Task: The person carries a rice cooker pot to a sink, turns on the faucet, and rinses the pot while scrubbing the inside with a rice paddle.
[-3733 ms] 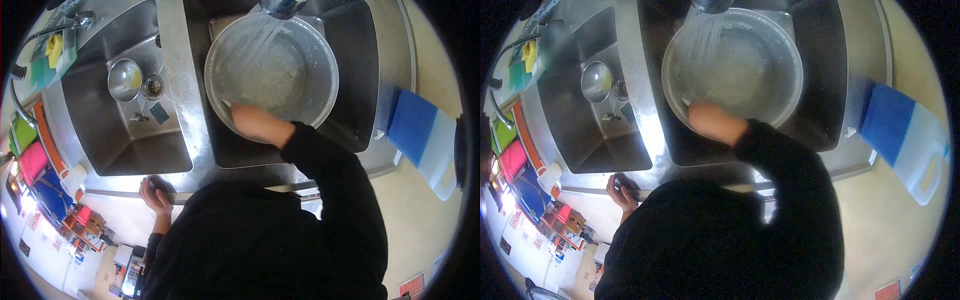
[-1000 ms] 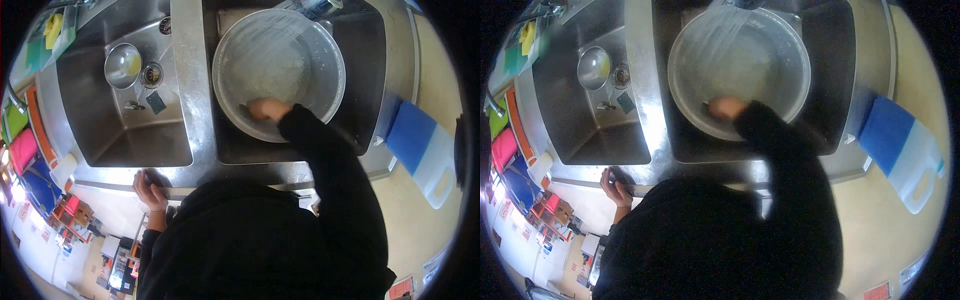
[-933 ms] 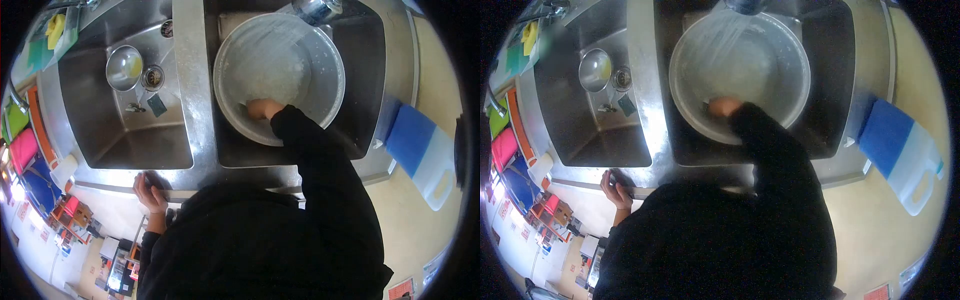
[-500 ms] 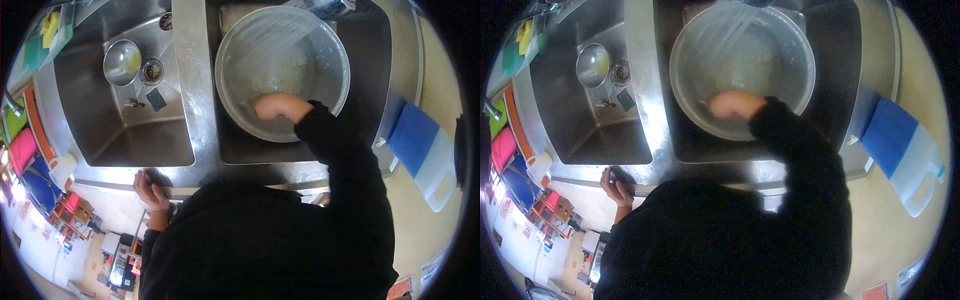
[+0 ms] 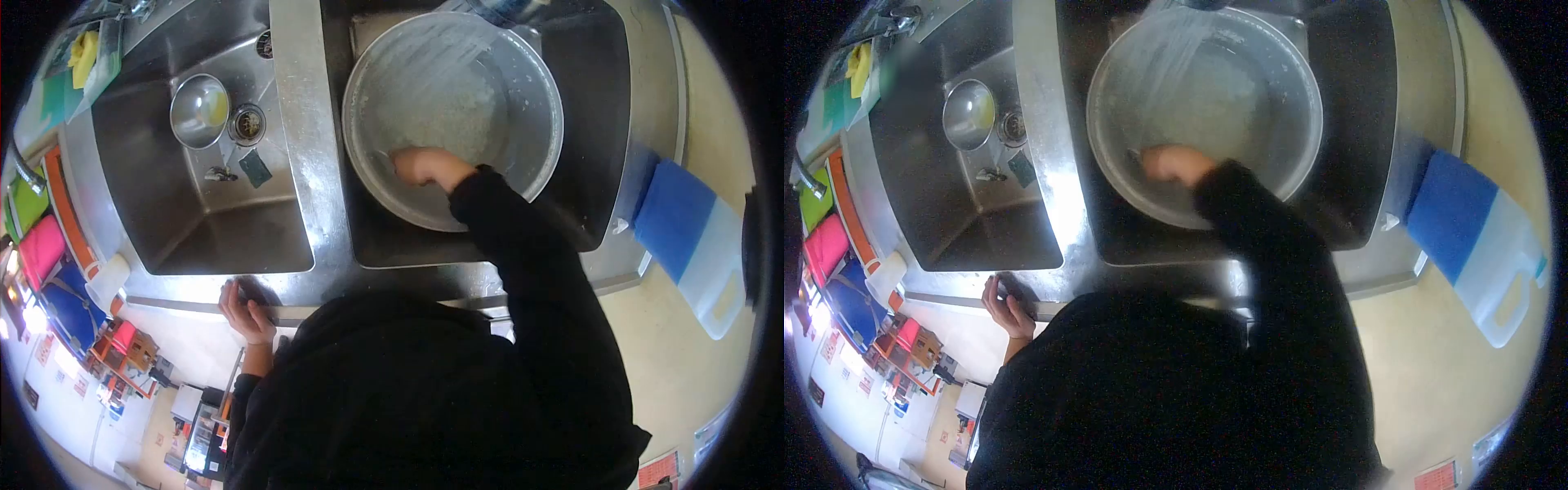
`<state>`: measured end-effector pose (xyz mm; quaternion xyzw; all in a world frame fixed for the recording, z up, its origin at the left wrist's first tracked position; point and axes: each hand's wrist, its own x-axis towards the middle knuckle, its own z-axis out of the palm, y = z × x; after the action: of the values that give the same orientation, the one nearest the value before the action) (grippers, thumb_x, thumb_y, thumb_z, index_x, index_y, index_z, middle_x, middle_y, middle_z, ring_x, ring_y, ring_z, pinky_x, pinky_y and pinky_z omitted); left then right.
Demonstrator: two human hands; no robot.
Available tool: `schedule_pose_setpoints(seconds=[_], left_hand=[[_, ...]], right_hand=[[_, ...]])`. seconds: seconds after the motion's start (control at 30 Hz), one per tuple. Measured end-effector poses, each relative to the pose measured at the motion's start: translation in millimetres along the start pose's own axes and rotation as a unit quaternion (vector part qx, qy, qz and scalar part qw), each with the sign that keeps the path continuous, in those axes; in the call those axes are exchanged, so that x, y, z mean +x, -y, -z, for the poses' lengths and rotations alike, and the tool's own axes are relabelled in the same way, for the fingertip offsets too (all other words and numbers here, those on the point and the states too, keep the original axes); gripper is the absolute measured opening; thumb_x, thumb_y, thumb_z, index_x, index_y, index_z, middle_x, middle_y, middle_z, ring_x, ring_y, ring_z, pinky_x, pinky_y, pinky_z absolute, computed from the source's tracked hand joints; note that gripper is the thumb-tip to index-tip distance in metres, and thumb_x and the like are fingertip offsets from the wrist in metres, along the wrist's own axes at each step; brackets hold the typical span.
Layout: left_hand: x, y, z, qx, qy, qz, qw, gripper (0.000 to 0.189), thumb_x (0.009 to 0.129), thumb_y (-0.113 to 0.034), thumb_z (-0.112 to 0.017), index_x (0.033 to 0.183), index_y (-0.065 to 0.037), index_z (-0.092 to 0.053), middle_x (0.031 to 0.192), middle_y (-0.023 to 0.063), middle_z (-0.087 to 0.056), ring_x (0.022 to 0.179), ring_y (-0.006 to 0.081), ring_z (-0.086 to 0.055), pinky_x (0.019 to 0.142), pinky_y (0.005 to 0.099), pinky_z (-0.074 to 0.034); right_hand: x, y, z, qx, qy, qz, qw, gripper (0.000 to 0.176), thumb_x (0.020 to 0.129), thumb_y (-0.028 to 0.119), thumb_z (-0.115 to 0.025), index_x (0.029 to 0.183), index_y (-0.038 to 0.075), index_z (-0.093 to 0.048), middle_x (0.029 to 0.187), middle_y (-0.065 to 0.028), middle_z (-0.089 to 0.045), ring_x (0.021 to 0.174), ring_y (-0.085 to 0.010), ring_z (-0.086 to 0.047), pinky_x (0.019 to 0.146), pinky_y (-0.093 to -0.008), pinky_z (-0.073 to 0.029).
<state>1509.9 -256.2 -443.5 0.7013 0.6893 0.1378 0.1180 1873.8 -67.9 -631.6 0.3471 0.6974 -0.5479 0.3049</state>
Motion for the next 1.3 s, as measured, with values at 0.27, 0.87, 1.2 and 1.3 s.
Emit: schedule_pose_setpoints(seconds=[0.27, 0.87, 1.2, 1.3], left_hand=[[-2, 0, 1, -0.004, -0.002, 0.000, 1.000, 0.041, 0.094, -0.025, -0.037, 0.122, 0.004, -0.044, 0.119, 0.0225, -0.050, 0.111, 0.0382, -0.045, 0.097, 0.0460, -0.032], [-1, 1, 0, -0.004, 0.001, 0.009, 1.000, 0.042, 0.092, -0.024, -0.040, 0.121, 0.005, -0.046, 0.120, 0.0232, -0.049, 0.112, 0.0398, -0.044, 0.097, 0.0478, -0.032], [-2, 3, 0, -0.004, -0.001, -0.001, 1.000, 0.041, 0.091, -0.021, -0.040, 0.121, 0.006, -0.046, 0.119, 0.0237, -0.049, 0.111, 0.0403, -0.045, 0.097, 0.0481, -0.032], [2, 2, -3, -0.003, -0.008, -0.004, 1.000, 0.040, 0.091, -0.022, -0.040, 0.120, 0.005, -0.046, 0.118, 0.0236, -0.049, 0.111, 0.0400, -0.045, 0.097, 0.0480, -0.033]], right_hand=[[-104, 83, 62, 0.097, -0.080, -0.049, 0.991, 0.042, 0.074, 0.001, -0.047, 0.116, -0.008, -0.048, 0.090, -0.0290, -0.061, 0.074, -0.0370, -0.064, 0.056, -0.0440, -0.049], [-36, 86, 87, 0.105, -0.236, -0.037, 0.965, 0.009, 0.061, 0.004, -0.066, 0.059, -0.004, -0.065, 0.060, -0.0182, -0.063, 0.054, -0.0316, -0.064, 0.057, -0.0387, -0.051], [-33, 63, 99, 0.179, -0.195, -0.036, 0.964, 0.008, 0.056, 0.005, -0.071, 0.059, -0.001, -0.067, 0.063, -0.0191, -0.063, 0.060, -0.0292, -0.065, 0.058, -0.0395, -0.051], [-42, 51, 105, -0.082, -0.183, 0.050, 0.978, 0.008, 0.056, 0.006, -0.070, 0.059, -0.001, -0.066, 0.063, -0.0194, -0.063, 0.060, -0.0292, -0.065, 0.058, -0.0394, -0.050]])
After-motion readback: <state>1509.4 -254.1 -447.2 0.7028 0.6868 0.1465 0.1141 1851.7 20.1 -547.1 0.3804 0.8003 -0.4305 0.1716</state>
